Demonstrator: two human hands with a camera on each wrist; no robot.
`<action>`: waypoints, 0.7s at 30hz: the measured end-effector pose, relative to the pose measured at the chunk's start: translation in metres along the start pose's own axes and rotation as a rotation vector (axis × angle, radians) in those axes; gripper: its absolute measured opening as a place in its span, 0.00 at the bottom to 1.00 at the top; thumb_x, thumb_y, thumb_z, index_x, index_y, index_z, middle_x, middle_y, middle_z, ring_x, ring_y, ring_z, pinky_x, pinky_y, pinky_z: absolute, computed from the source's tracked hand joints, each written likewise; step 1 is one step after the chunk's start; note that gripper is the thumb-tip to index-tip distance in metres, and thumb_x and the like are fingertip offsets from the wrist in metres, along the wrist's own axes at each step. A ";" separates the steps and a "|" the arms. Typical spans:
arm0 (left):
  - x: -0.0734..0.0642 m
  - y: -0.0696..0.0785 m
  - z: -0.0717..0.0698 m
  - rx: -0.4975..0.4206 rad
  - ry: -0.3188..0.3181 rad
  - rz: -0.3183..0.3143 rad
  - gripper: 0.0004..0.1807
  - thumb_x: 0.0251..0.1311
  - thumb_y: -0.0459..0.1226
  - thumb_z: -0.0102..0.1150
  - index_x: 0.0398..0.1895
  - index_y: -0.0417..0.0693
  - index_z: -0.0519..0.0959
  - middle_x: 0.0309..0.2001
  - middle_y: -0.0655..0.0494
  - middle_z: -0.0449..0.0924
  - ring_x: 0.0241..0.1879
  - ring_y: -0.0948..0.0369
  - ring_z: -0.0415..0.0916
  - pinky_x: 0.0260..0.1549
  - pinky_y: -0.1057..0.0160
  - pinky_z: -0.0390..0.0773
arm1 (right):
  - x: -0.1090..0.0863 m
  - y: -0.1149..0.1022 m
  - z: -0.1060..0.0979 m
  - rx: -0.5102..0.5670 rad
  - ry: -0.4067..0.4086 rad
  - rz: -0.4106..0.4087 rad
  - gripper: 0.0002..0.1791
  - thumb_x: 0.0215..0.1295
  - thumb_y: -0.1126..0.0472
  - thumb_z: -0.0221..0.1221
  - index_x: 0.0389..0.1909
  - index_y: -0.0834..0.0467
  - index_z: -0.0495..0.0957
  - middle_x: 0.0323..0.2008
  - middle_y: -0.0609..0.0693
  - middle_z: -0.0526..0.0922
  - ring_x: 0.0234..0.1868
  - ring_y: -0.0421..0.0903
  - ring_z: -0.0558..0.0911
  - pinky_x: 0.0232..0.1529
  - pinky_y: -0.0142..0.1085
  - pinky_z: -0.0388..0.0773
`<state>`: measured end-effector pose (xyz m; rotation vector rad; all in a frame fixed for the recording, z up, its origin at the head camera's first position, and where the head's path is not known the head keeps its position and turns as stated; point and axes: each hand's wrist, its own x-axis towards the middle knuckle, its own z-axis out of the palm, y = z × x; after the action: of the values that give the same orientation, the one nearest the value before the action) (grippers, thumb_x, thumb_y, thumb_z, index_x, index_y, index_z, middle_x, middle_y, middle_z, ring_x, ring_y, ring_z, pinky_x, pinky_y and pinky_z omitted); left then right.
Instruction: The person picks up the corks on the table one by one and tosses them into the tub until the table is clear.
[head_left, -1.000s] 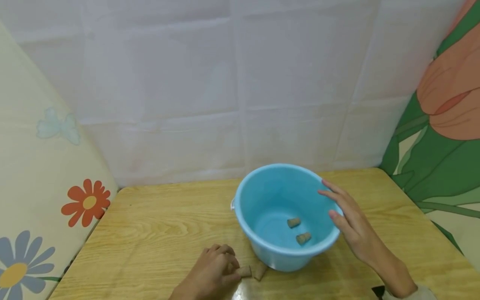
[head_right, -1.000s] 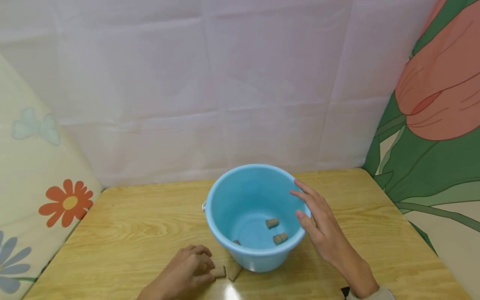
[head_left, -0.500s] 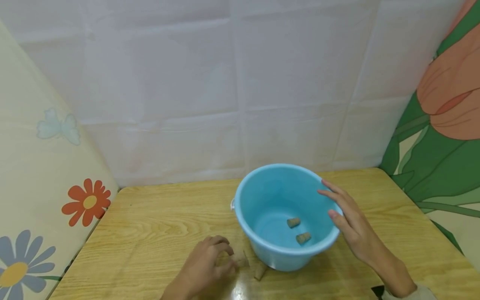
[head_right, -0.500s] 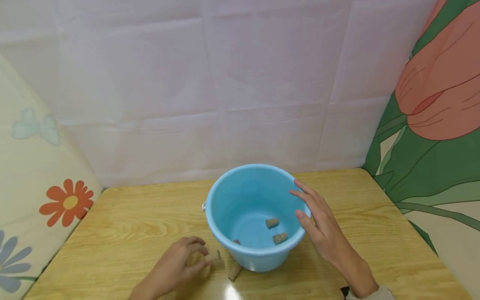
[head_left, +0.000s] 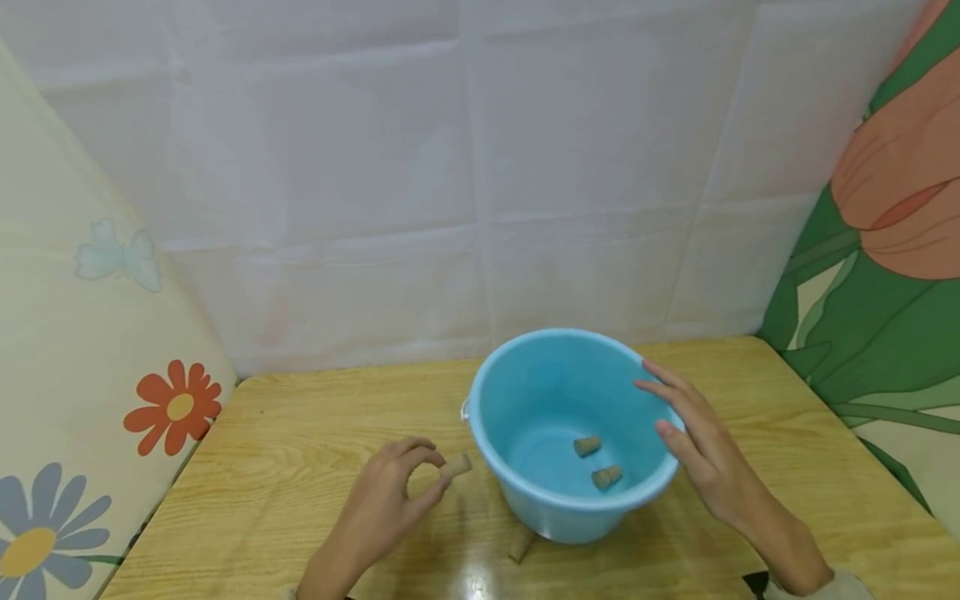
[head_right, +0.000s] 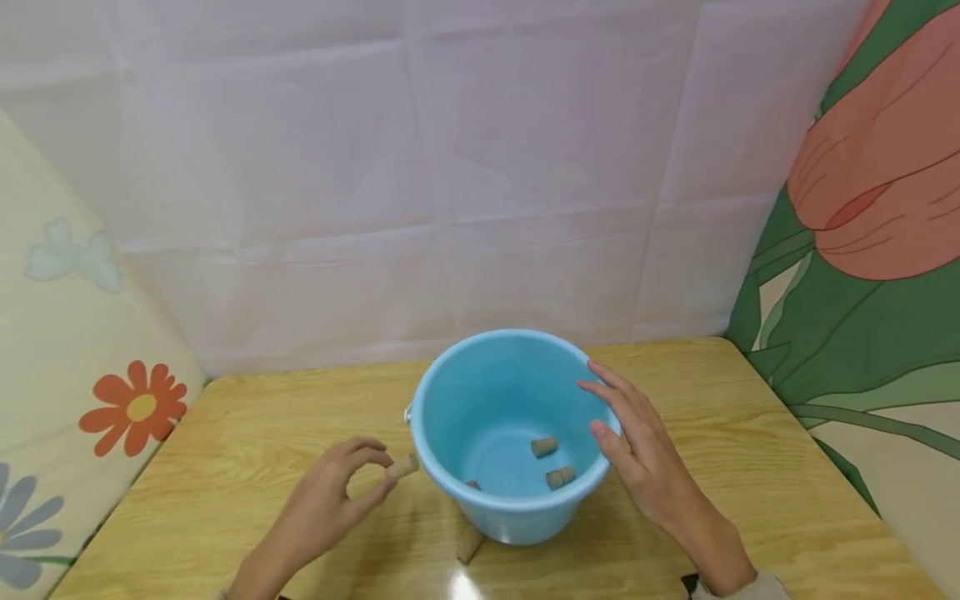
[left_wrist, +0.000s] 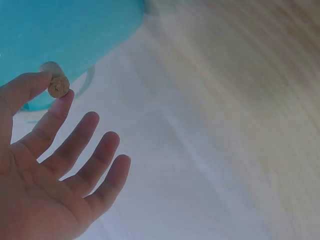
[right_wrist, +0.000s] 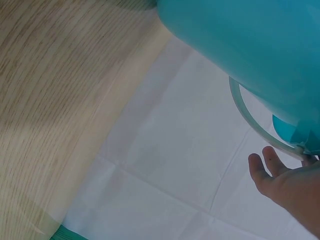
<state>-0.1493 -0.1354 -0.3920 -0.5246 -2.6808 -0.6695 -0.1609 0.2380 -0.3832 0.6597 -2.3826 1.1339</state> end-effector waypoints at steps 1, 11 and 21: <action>0.001 0.000 -0.001 0.001 0.007 -0.001 0.07 0.52 0.40 0.74 0.32 0.56 0.85 0.44 0.56 0.85 0.48 0.56 0.81 0.49 0.52 0.81 | 0.000 0.000 0.000 0.000 0.000 -0.001 0.25 0.72 0.71 0.45 0.68 0.58 0.69 0.76 0.49 0.59 0.74 0.29 0.55 0.61 0.12 0.54; 0.008 0.000 -0.014 0.006 0.078 0.019 0.08 0.53 0.41 0.74 0.34 0.56 0.85 0.45 0.58 0.84 0.49 0.56 0.80 0.47 0.52 0.82 | -0.001 -0.002 -0.001 0.000 0.000 0.013 0.26 0.72 0.70 0.46 0.69 0.52 0.68 0.76 0.47 0.59 0.74 0.28 0.54 0.61 0.13 0.52; 0.013 -0.001 -0.027 -0.003 0.149 0.042 0.09 0.52 0.39 0.75 0.37 0.51 0.85 0.46 0.54 0.85 0.51 0.52 0.80 0.49 0.47 0.82 | -0.001 -0.003 -0.001 -0.004 0.003 0.009 0.25 0.72 0.70 0.46 0.68 0.55 0.69 0.76 0.47 0.59 0.74 0.28 0.54 0.61 0.13 0.53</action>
<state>-0.1547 -0.1460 -0.3648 -0.5092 -2.5236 -0.6729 -0.1585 0.2371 -0.3817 0.6455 -2.3868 1.1331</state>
